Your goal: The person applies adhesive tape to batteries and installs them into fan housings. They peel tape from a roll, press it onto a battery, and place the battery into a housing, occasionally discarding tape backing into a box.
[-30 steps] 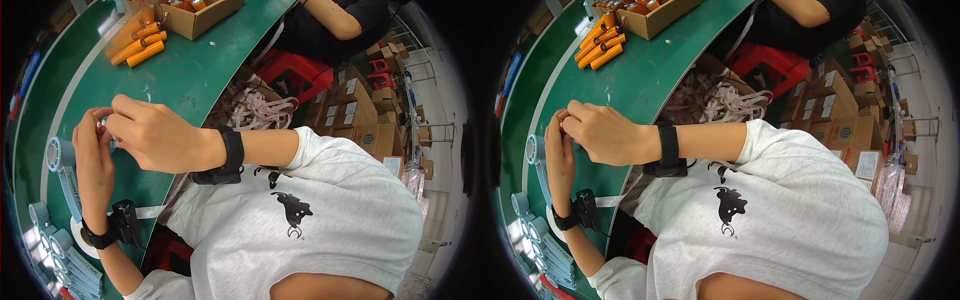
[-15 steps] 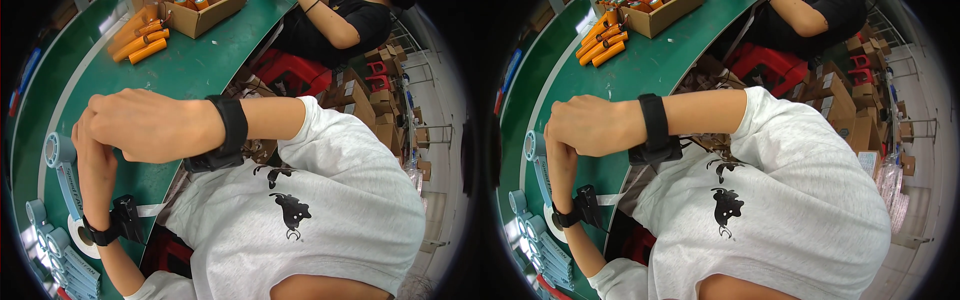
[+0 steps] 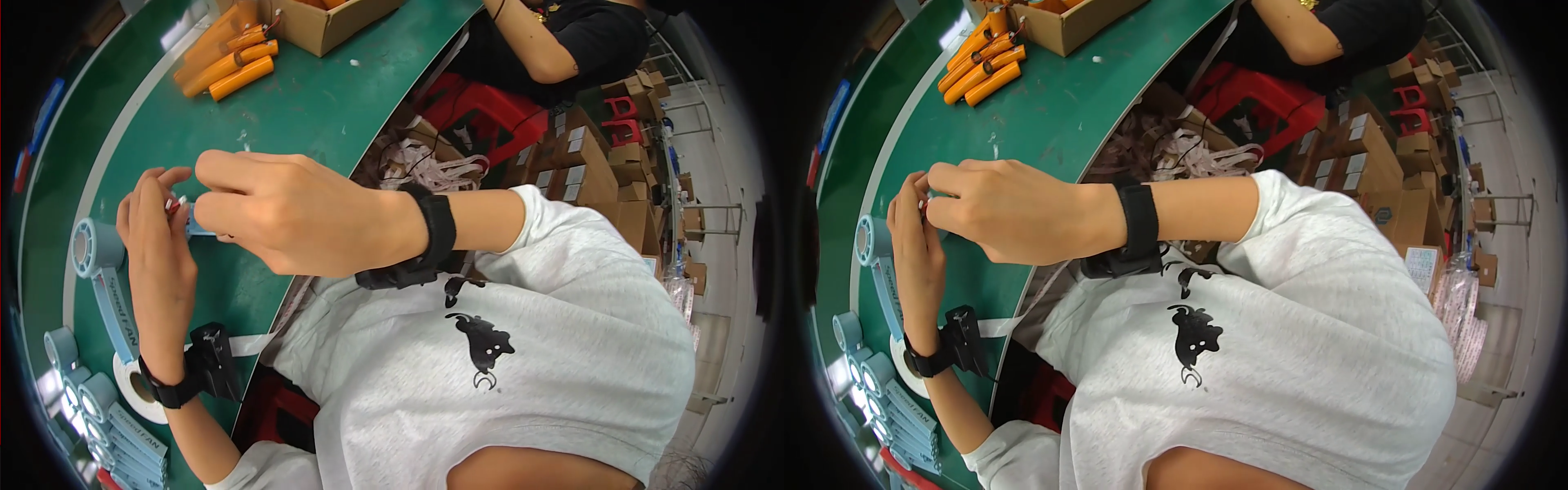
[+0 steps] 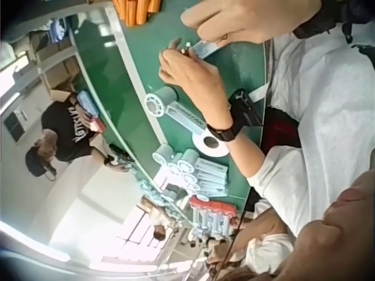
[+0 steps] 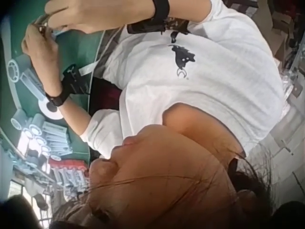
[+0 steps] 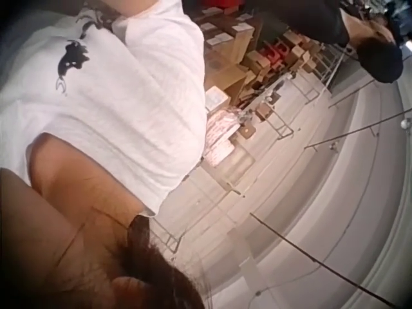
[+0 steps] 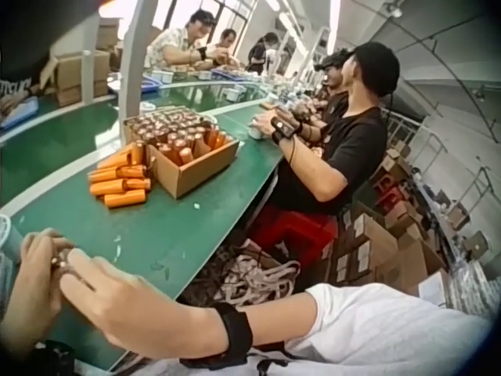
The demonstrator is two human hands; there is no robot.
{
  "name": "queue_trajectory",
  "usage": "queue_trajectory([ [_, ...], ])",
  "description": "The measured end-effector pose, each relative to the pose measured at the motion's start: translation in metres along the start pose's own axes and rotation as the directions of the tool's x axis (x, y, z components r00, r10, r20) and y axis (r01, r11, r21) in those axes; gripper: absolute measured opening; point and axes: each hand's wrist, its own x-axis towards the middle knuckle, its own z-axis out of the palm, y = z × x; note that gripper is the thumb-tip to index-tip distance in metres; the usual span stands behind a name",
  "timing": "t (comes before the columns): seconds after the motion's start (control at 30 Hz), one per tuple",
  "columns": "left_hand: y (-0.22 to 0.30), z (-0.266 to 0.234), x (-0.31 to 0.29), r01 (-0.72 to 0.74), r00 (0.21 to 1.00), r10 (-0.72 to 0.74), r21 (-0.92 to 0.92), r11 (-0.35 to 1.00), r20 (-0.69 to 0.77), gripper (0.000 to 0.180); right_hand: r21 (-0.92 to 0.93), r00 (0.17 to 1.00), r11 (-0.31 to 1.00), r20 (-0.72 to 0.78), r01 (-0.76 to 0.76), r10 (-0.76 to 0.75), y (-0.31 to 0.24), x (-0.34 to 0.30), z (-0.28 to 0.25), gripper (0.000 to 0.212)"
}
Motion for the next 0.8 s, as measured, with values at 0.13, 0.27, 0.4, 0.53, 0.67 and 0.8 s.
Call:
queue_trajectory([
  [0.13, -0.006, 0.002, 0.000, -0.023, 0.999, 0.022, -0.033, 0.999, -0.037, 0.021, -0.082, 0.984, 0.997, 0.181, 0.014, 0.001, 0.003, 0.012, 0.000, 0.009],
  [0.27, -0.014, -0.007, 0.002, 0.093, 0.995, -0.082, -0.300, 0.949, 0.049, 0.020, -0.149, 0.916, 0.988, 0.390, -0.041, 0.097, 0.007, 0.023, -0.004, 0.008],
  [0.4, -0.020, -0.009, 0.001, 0.174, 0.984, -0.146, -0.376, 0.910, 0.103, 0.020, -0.157, 0.841, 0.987, 0.531, -0.018, 0.100, 0.016, 0.033, -0.011, 0.008],
  [0.53, -0.019, -0.001, 0.003, 0.128, 0.992, -0.118, -0.388, 0.913, 0.050, 0.020, -0.137, 0.725, 0.988, 0.673, -0.073, 0.147, 0.017, 0.036, -0.018, 0.010],
  [0.67, -0.018, -0.001, 0.002, 0.117, 0.993, -0.120, -0.364, 0.924, 0.016, 0.021, -0.098, 0.863, 0.994, 0.497, -0.050, 0.093, 0.015, 0.019, 0.002, 0.011],
  [0.8, -0.013, -0.001, 0.005, 0.101, 0.995, -0.098, -0.279, 0.955, 0.023, 0.022, 0.016, 0.969, 1.000, 0.246, -0.005, 0.001, 0.024, 0.010, 0.014, 0.013],
])
